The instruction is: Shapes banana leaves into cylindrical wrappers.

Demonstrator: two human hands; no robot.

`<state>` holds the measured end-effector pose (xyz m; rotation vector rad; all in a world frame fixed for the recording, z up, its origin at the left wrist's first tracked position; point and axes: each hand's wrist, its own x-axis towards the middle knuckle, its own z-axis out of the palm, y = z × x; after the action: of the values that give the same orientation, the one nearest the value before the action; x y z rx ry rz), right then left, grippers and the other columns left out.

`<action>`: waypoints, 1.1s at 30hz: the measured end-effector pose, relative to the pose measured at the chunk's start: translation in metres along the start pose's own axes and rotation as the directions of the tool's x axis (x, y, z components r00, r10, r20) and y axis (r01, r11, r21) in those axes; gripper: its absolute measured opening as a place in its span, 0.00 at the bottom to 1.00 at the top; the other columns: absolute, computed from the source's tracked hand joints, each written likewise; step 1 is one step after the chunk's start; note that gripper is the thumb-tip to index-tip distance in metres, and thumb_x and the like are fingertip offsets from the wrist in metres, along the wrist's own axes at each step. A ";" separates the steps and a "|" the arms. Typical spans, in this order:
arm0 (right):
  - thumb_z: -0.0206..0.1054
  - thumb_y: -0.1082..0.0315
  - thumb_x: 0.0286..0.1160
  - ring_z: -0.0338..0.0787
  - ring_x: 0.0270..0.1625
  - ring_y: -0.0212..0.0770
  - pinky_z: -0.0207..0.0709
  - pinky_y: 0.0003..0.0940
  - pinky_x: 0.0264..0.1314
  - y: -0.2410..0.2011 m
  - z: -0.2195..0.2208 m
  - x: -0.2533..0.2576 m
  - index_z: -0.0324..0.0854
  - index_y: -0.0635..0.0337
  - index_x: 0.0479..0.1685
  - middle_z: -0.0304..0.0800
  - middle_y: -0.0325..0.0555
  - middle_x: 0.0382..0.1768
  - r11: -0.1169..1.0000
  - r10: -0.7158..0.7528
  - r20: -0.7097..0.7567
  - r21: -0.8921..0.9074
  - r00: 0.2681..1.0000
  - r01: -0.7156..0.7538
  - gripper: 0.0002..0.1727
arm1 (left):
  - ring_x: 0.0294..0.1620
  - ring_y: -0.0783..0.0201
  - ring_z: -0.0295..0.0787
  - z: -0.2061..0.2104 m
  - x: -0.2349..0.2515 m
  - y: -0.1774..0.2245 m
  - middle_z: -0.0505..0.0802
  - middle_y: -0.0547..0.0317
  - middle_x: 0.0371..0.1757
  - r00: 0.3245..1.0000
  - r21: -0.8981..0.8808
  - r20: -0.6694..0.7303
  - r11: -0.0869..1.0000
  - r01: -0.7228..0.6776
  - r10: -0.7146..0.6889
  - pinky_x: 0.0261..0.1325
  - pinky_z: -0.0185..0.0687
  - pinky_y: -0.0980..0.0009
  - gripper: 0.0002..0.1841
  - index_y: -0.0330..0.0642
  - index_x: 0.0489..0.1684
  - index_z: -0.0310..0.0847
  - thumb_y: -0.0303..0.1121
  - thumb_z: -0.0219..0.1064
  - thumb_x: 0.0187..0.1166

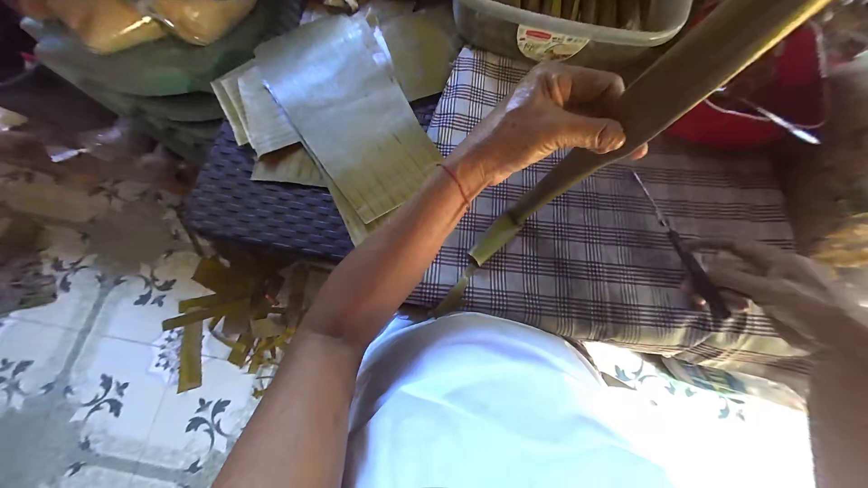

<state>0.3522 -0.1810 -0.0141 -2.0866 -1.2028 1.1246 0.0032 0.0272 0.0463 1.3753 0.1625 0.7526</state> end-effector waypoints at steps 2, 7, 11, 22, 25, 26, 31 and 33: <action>0.70 0.54 0.71 0.90 0.26 0.34 0.86 0.29 0.28 0.011 0.002 -0.011 0.82 0.54 0.62 0.90 0.41 0.30 0.995 0.036 0.098 0.085 0.995 -0.045 0.23 | 0.44 0.64 0.95 -0.002 0.003 -0.001 0.96 0.51 0.38 0.999 -0.024 0.047 1.000 -0.004 0.005 0.53 0.90 0.69 0.06 0.32 0.35 0.84 0.14 0.65 0.72; 0.63 0.27 0.71 0.84 0.27 0.23 0.76 0.16 0.26 0.007 0.026 -0.038 0.88 0.44 0.54 0.88 0.30 0.29 0.954 -0.254 0.536 0.278 0.805 0.115 0.32 | 0.43 0.66 0.95 -0.007 0.006 -0.005 0.96 0.53 0.39 0.992 -0.046 0.121 0.999 -0.030 0.035 0.51 0.90 0.71 0.06 0.36 0.31 0.83 0.15 0.66 0.73; 0.64 0.26 0.70 0.89 0.29 0.27 0.82 0.19 0.27 -0.014 0.051 -0.034 0.87 0.50 0.58 0.91 0.33 0.32 0.954 -0.236 0.715 0.300 0.659 0.016 0.37 | 0.42 0.69 0.93 0.007 -0.006 0.012 0.94 0.56 0.35 0.998 -0.010 0.003 0.998 0.066 -0.066 0.53 0.88 0.73 0.08 0.35 0.29 0.82 0.13 0.65 0.73; 0.62 0.29 0.76 0.88 0.28 0.28 0.81 0.19 0.29 -0.065 0.096 0.013 0.87 0.50 0.55 0.90 0.36 0.30 0.956 -0.273 0.764 0.281 0.584 0.079 0.33 | 0.42 0.69 0.94 -0.002 -0.006 -0.002 0.95 0.56 0.35 0.992 0.070 -0.023 0.990 -0.120 0.122 0.52 0.89 0.73 0.05 0.34 0.33 0.85 0.15 0.67 0.73; 0.65 0.28 0.71 0.89 0.30 0.28 0.82 0.19 0.32 -0.068 0.093 0.008 0.86 0.49 0.57 0.90 0.36 0.31 0.969 -0.239 0.757 0.230 0.608 0.095 0.35 | 0.42 0.68 0.95 -0.004 -0.005 -0.006 0.95 0.55 0.35 0.987 0.073 -0.038 0.985 -0.154 0.157 0.51 0.90 0.73 0.04 0.33 0.33 0.85 0.16 0.67 0.73; 0.65 0.27 0.70 0.89 0.31 0.28 0.82 0.20 0.34 -0.068 0.093 0.006 0.87 0.49 0.58 0.90 0.36 0.31 0.971 -0.234 0.751 0.216 0.617 0.105 0.36 | 0.42 0.68 0.94 -0.004 -0.005 -0.007 0.95 0.55 0.35 0.985 0.070 -0.044 0.985 -0.161 0.164 0.51 0.90 0.72 0.04 0.32 0.33 0.85 0.15 0.67 0.73; 0.68 0.28 0.69 0.89 0.33 0.28 0.83 0.20 0.38 -0.068 0.095 0.005 0.87 0.49 0.58 0.90 0.35 0.33 0.976 -0.212 0.747 0.196 0.630 0.095 0.35 | 0.42 0.67 0.94 -0.002 -0.005 -0.010 0.95 0.54 0.35 0.983 0.053 -0.031 0.982 -0.180 0.182 0.52 0.90 0.71 0.04 0.32 0.33 0.84 0.16 0.66 0.74; 0.74 0.38 0.69 0.89 0.31 0.27 0.84 0.19 0.33 -0.072 0.097 0.002 0.87 0.50 0.55 0.91 0.34 0.33 0.982 -0.177 0.718 0.179 0.673 0.067 0.28 | 0.42 0.67 0.94 -0.001 -0.005 -0.009 0.95 0.53 0.35 0.985 0.054 -0.036 0.985 -0.164 0.166 0.52 0.90 0.71 0.04 0.32 0.33 0.84 0.15 0.66 0.73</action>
<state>0.2377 -0.1426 -0.0155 -1.4159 -1.5132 2.0216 0.0018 0.0251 0.0364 1.4348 0.1004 0.9208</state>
